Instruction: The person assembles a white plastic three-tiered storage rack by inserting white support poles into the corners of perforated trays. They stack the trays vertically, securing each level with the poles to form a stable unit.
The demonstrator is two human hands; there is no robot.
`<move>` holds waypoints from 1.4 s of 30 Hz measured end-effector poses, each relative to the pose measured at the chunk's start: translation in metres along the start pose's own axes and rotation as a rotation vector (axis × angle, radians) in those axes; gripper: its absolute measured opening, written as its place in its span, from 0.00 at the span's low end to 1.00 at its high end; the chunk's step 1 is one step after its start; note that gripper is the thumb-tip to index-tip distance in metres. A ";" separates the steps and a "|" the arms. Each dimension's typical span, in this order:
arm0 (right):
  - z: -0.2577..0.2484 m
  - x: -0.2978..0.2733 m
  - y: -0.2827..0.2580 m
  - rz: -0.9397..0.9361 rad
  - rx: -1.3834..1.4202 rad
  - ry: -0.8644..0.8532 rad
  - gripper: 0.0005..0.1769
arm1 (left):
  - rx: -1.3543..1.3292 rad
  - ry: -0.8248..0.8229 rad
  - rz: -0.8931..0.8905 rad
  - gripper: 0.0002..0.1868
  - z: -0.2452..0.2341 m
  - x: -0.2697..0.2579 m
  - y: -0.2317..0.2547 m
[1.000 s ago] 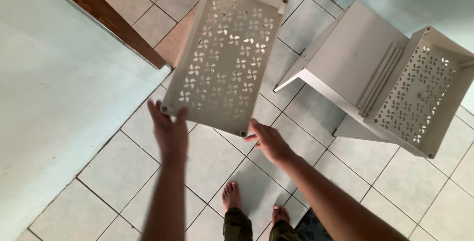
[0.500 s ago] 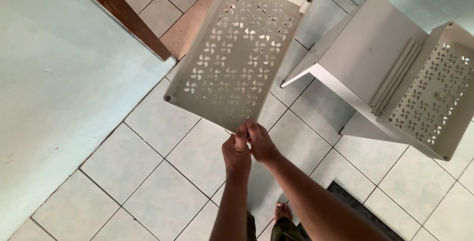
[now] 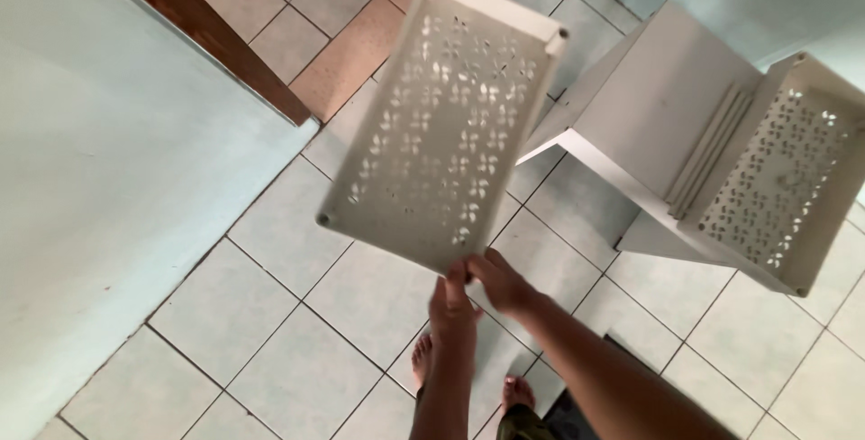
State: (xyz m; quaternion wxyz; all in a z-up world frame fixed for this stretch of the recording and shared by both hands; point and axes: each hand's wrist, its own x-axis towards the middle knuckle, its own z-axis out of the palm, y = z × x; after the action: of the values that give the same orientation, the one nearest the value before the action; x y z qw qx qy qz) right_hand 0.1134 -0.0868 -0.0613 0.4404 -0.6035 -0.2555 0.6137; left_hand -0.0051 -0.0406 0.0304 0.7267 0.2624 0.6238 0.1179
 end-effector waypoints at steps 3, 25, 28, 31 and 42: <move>-0.039 -0.022 -0.007 0.037 -0.055 -0.047 0.21 | 0.544 0.154 0.036 0.26 -0.014 -0.045 0.018; -0.033 0.048 -0.179 0.099 -0.650 0.848 0.37 | 0.675 0.299 0.513 0.33 -0.023 0.062 0.159; -0.042 0.053 -0.175 0.058 -0.702 0.865 0.36 | 0.642 0.314 0.474 0.33 -0.017 0.061 0.161; -0.048 0.060 -0.173 0.012 -0.791 0.795 0.35 | 0.614 0.300 0.484 0.34 -0.018 0.054 0.159; -0.060 0.027 -0.222 -0.007 -1.069 0.553 0.23 | -0.148 0.392 0.129 0.37 0.021 0.007 0.074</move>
State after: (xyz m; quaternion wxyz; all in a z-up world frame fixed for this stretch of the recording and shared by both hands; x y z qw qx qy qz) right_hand 0.2262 0.0299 0.1043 0.1280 -0.8776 -0.4067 0.2191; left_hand 0.0279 0.0202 0.0654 0.5998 0.2199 0.7247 0.2582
